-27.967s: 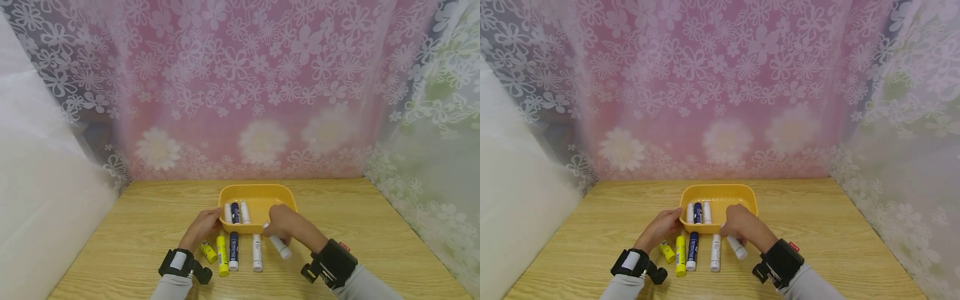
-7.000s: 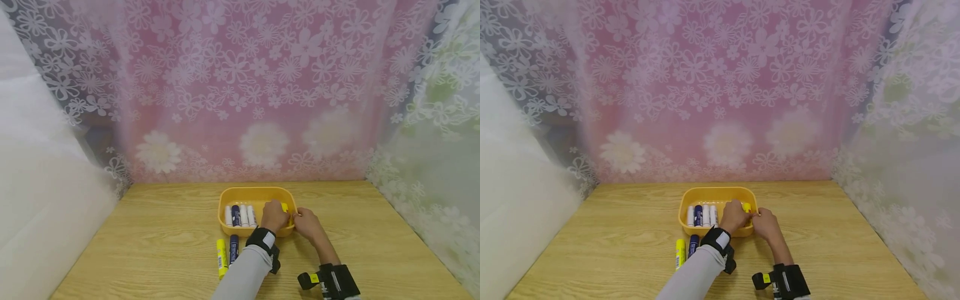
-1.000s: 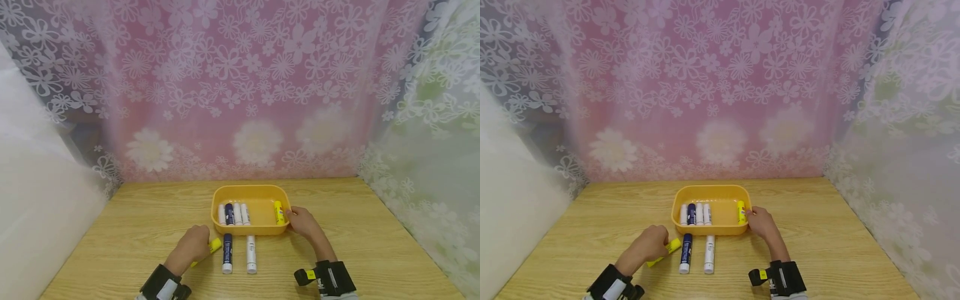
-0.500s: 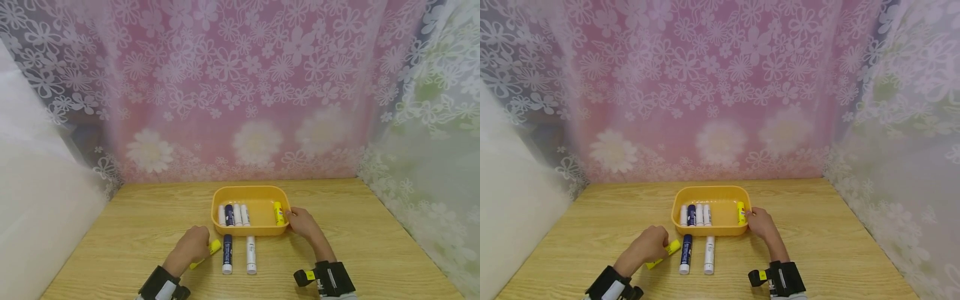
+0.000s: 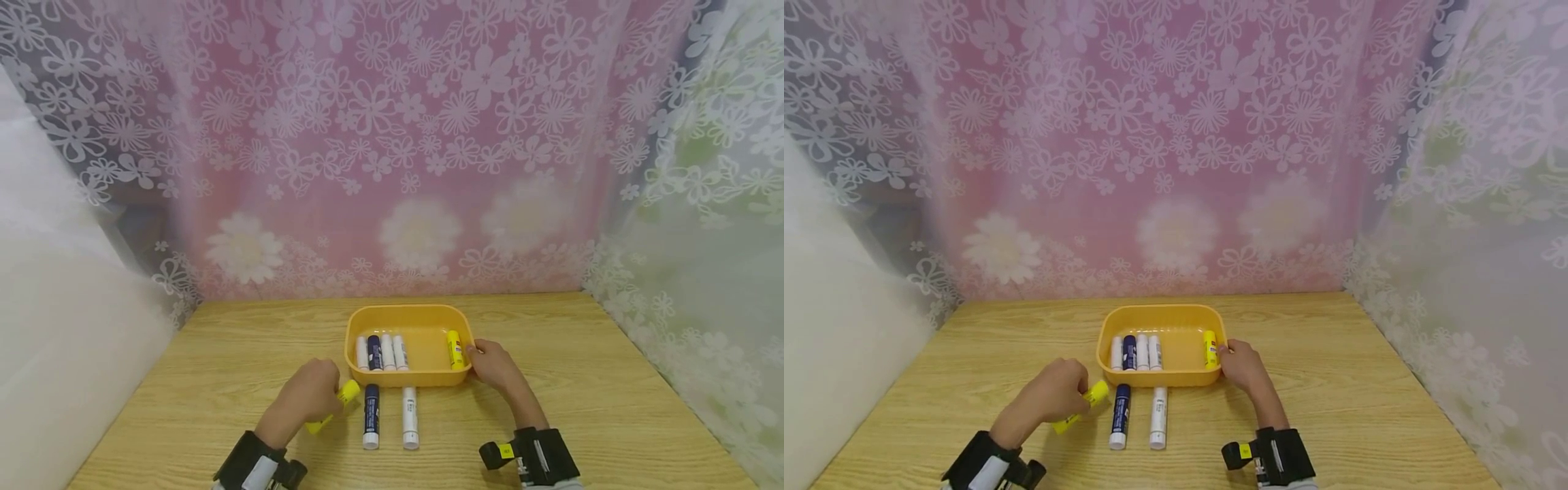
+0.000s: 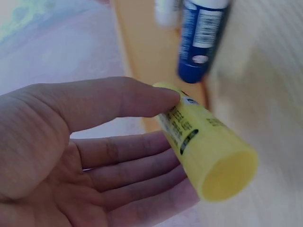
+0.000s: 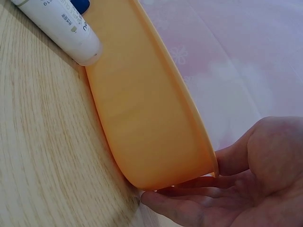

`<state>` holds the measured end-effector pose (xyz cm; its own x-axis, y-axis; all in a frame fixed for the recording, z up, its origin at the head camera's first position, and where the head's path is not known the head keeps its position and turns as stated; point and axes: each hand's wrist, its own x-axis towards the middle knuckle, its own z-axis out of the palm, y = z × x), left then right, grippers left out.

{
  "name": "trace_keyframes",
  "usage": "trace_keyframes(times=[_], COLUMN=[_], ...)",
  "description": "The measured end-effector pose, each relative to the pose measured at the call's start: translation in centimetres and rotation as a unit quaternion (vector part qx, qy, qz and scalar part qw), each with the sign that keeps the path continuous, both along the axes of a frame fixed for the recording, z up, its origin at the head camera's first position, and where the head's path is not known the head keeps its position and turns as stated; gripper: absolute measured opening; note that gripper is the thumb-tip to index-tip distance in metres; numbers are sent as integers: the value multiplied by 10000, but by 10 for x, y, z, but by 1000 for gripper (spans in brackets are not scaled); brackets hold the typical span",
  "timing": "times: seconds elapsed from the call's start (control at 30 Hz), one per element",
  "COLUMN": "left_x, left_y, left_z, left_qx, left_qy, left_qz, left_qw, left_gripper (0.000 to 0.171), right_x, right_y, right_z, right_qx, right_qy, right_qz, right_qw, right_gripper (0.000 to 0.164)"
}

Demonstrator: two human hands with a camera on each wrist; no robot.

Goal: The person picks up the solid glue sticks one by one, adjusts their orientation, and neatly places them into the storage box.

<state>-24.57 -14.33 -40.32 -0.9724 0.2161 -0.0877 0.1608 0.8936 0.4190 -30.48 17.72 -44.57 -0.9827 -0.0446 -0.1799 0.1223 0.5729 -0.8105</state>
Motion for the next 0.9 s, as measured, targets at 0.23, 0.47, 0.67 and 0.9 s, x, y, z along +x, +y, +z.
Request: trace_keyframes(times=[0.23,0.47,0.67,0.9], left_x=[-3,-5,-15,-32], left_y=[5,22,53,95], left_z=[17,24,26,25], left_qx=[592,829,1297,1532], left_qy=[305,887,1274,1709], left_qz=[-610,-719,-767,-698], left_qw=[9959,9900,9803,9708], left_gripper=[21,15,17,21], right_x=[0,0,0,-1], right_y=[-1,-2,0,-3], right_z=[0,0,-1,-2], right_qx=[19,18,17,29], right_qy=[7,24,23,41], right_qz=[-41,-28,-62,-71], right_qw=[10000,10000,10000,10000], right_gripper=[44,44,44,44])
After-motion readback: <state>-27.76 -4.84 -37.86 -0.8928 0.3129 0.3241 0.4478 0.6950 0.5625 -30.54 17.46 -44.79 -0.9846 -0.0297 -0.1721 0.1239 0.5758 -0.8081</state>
